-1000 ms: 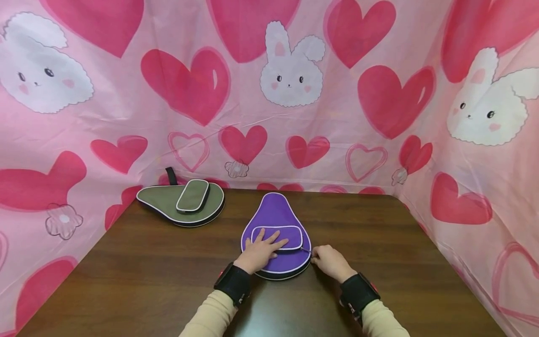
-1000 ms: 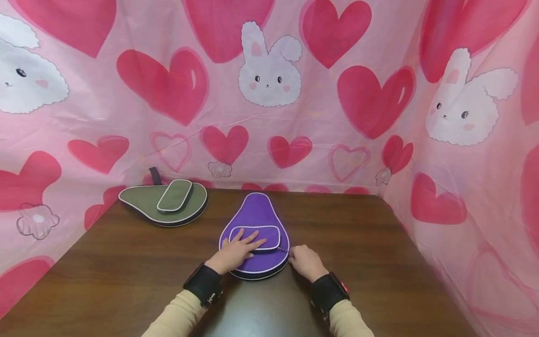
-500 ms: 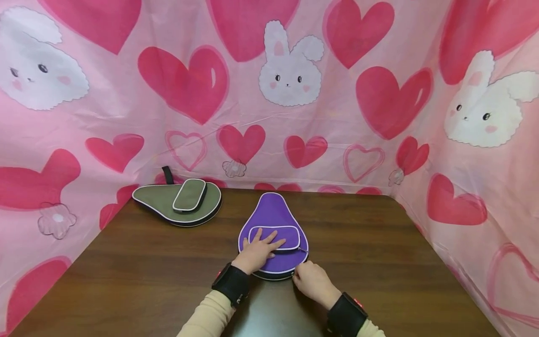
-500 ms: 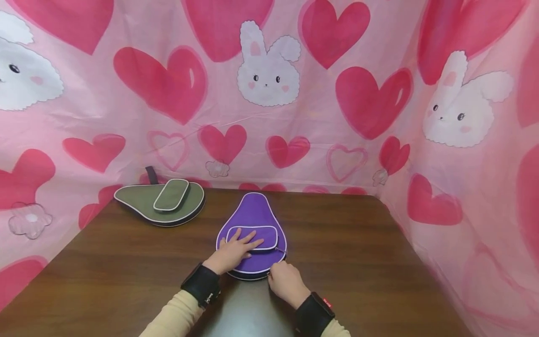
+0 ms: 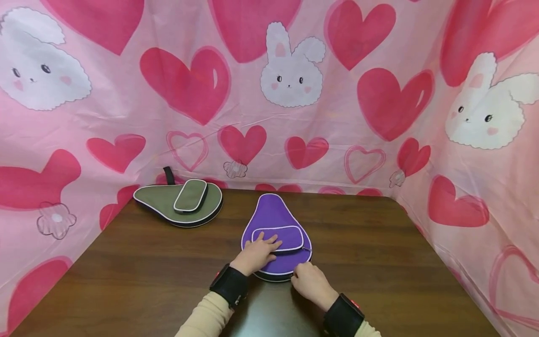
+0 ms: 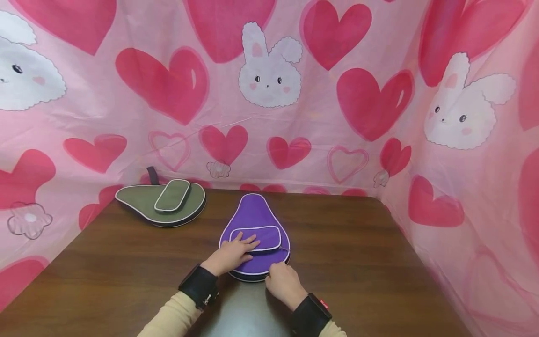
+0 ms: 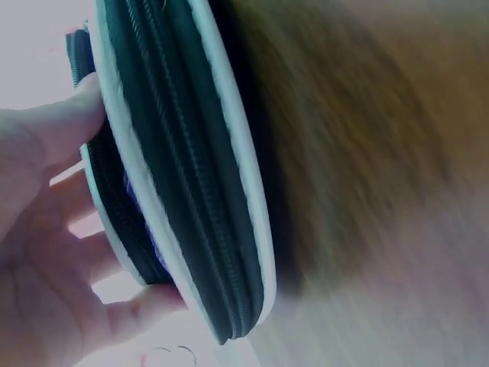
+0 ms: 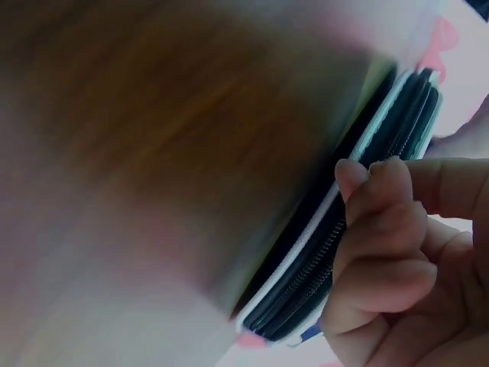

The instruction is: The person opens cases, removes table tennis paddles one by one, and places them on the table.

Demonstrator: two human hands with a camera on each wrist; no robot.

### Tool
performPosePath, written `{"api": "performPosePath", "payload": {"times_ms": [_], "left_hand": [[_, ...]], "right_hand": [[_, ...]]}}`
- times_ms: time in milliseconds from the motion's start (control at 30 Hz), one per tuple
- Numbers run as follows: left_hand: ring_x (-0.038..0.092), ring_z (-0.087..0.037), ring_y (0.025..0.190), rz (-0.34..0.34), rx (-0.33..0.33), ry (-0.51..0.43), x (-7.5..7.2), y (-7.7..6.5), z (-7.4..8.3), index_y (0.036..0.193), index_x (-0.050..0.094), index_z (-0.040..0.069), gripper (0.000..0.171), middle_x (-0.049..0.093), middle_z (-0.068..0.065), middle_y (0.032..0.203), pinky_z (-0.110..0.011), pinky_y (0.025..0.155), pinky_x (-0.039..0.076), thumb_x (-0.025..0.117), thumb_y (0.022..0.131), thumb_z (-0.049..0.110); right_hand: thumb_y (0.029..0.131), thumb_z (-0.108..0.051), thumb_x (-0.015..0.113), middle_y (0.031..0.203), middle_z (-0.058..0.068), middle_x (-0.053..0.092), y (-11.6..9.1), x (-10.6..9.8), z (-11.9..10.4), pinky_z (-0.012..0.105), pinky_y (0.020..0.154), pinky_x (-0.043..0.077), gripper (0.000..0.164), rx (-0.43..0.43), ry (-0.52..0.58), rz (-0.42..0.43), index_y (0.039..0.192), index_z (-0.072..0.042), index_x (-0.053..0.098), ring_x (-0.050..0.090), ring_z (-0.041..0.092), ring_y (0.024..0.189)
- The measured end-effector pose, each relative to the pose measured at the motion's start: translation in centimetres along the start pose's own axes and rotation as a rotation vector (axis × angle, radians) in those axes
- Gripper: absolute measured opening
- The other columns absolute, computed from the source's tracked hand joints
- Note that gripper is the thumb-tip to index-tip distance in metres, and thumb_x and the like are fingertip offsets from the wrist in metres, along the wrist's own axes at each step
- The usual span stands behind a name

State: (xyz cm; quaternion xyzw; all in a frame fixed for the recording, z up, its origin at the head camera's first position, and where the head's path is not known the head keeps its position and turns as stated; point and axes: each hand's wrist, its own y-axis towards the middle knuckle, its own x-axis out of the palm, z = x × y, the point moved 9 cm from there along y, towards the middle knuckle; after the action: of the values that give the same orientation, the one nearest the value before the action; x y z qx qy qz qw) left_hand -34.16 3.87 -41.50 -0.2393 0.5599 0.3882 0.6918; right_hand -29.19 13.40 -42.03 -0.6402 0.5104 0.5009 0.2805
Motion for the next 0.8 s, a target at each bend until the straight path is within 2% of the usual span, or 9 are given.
{"api": "performPosePath", "payload": {"times_ms": [200, 267, 333, 400, 500, 700, 800], "left_hand": [[0.062, -0.037, 0.106, 0.14, 0.088, 0.239, -0.6, -0.5, 2.6, 0.116, 0.07, 0.011, 0.031, 0.067, -0.003, 0.121, -0.051, 0.072, 0.053, 0.072, 0.086, 0.018], [0.066, -0.034, 0.098, 0.181, 0.135, 0.298, -0.9, -0.8, 3.5, 0.112, 0.072, 0.011, 0.03, 0.069, -0.002, 0.116, -0.044, 0.071, 0.055, 0.074, 0.083, 0.017], [0.067, -0.031, 0.093, 0.203, 0.184, 0.318, -1.0, -0.9, 4.3, 0.109, 0.073, 0.01, 0.028, 0.07, -0.003, 0.112, -0.039, 0.071, 0.055, 0.076, 0.082, 0.016], [0.068, -0.027, 0.088, 0.208, 0.228, 0.34, -0.8, -0.9, 5.0, 0.107, 0.073, 0.01, 0.027, 0.071, -0.003, 0.109, -0.035, 0.072, 0.054, 0.076, 0.082, 0.017], [0.068, -0.021, 0.081, 0.212, 0.251, 0.378, -0.3, -0.9, 5.7, 0.105, 0.073, 0.012, 0.026, 0.071, -0.001, 0.107, -0.031, 0.068, 0.053, 0.076, 0.081, 0.022], [0.064, -0.014, 0.067, 0.199, 0.294, 0.447, 0.0, -0.6, 6.8, 0.096, 0.071, 0.017, 0.019, 0.07, 0.004, 0.097, -0.027, 0.055, 0.05, 0.076, 0.081, 0.028], [0.066, -0.014, 0.076, 0.162, 0.349, 0.407, -0.3, -0.2, 6.4, 0.101, 0.073, 0.019, 0.02, 0.071, 0.005, 0.104, -0.028, 0.06, 0.051, 0.075, 0.084, 0.028]], "right_hand": [[0.081, -0.001, 0.063, 0.053, -0.006, 0.038, -0.3, -0.7, 3.0, 0.027, 0.045, 0.032, 0.035, 0.116, 0.006, -0.03, 0.054, -0.011, 0.045, 0.038, 0.01, 0.047], [0.082, -0.001, 0.063, 0.055, -0.004, 0.041, -0.2, -1.2, 4.1, 0.03, 0.046, 0.035, 0.033, 0.143, -0.022, -0.013, 0.055, -0.01, 0.046, 0.041, 0.012, 0.049], [0.082, -0.001, 0.064, 0.057, 0.0, 0.047, 0.1, -1.8, 5.2, 0.035, 0.048, 0.04, 0.031, 0.162, -0.068, 0.014, 0.057, -0.009, 0.047, 0.048, 0.017, 0.051], [0.082, -0.001, 0.063, 0.059, 0.004, 0.052, 0.4, -2.2, 6.2, 0.04, 0.05, 0.045, 0.028, 0.18, -0.109, 0.043, 0.058, -0.007, 0.049, 0.054, 0.022, 0.053], [0.081, -0.001, 0.063, 0.062, 0.011, 0.059, 1.1, -2.7, 7.3, 0.044, 0.051, 0.048, 0.024, 0.186, -0.154, 0.073, 0.059, -0.004, 0.054, 0.061, 0.031, 0.056], [0.081, -0.001, 0.064, 0.066, 0.017, 0.063, 2.6, -3.0, 8.6, 0.048, 0.052, 0.05, 0.018, 0.19, -0.19, 0.12, 0.063, 0.001, 0.061, 0.063, 0.037, 0.059], [0.081, -0.001, 0.065, 0.067, 0.018, 0.063, 3.1, -3.1, 8.8, 0.048, 0.052, 0.051, 0.018, 0.177, -0.186, 0.129, 0.064, 0.001, 0.062, 0.064, 0.037, 0.06]]}}
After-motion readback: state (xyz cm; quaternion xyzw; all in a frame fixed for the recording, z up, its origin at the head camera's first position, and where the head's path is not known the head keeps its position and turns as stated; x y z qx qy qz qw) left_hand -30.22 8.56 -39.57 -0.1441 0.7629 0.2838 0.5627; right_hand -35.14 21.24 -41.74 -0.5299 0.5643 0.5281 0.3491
